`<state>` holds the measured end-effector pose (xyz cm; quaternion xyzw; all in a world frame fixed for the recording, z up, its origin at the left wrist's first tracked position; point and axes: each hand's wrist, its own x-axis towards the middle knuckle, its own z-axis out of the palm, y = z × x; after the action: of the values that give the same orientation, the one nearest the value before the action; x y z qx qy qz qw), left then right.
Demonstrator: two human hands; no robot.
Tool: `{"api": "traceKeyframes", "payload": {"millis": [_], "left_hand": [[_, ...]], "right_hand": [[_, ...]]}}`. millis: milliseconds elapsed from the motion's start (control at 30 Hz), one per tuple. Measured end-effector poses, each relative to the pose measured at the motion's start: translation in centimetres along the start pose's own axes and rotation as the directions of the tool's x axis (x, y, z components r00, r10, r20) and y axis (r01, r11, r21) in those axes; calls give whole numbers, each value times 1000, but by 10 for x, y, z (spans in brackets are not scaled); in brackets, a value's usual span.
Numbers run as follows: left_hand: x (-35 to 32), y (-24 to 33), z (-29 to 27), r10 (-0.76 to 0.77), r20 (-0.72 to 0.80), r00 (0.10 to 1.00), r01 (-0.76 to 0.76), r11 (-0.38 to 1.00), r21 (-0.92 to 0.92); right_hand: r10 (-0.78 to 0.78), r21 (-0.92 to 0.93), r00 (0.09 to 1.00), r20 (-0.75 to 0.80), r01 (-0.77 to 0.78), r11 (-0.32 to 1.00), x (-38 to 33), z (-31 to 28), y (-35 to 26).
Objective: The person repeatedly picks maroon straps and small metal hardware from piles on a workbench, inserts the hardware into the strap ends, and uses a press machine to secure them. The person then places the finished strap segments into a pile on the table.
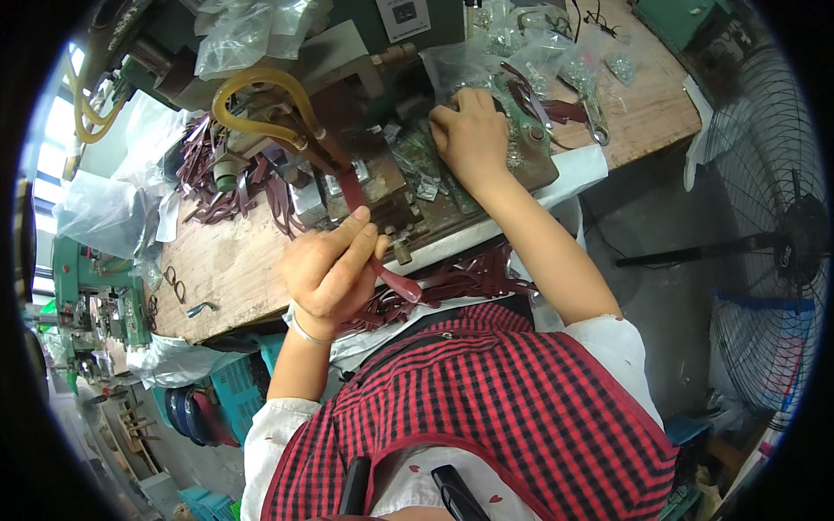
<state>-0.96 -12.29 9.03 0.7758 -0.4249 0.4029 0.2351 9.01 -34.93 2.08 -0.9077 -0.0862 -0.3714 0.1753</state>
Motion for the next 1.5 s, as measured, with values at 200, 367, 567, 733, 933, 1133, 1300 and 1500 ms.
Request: {"api": "traceKeyframes", "payload": {"millis": [200, 367, 567, 733, 933, 1133, 1300, 1500], "left_hand": [[-76, 12, -56, -284, 30, 958, 278, 953, 123], [-99, -30, -104, -674, -352, 649, 755, 628, 190], [-84, -124, -71, -675, 14, 738, 590, 655, 472], [-142, -163, 14, -858, -30, 512, 618, 344, 707], [-128, -167, -24, -874, -150, 462, 818, 354, 454], [-120, -164, -54, -241, 664, 708, -66, 914, 401], [-141, -186, -47, -156, 755, 637, -128, 944, 303], [-133, -168, -52, -259, 495, 830, 84, 934, 348]], "right_hand": [[7, 26, 999, 50, -8, 1000, -25, -22, 11], [658, 851, 722, 216, -470, 236, -45, -33, 37], [595, 781, 776, 210, -499, 375, -7, -8, 3], [544, 678, 807, 231, -534, 505, -18, -12, 5], [491, 488, 871, 33, -443, 752, -67, -71, 30], [595, 510, 802, 53, -534, 674, -87, -95, 40], [208, 630, 951, 230, -309, 712, -20, -95, -39], [226, 814, 906, 359, -422, 400, 19, -54, -80]]}}
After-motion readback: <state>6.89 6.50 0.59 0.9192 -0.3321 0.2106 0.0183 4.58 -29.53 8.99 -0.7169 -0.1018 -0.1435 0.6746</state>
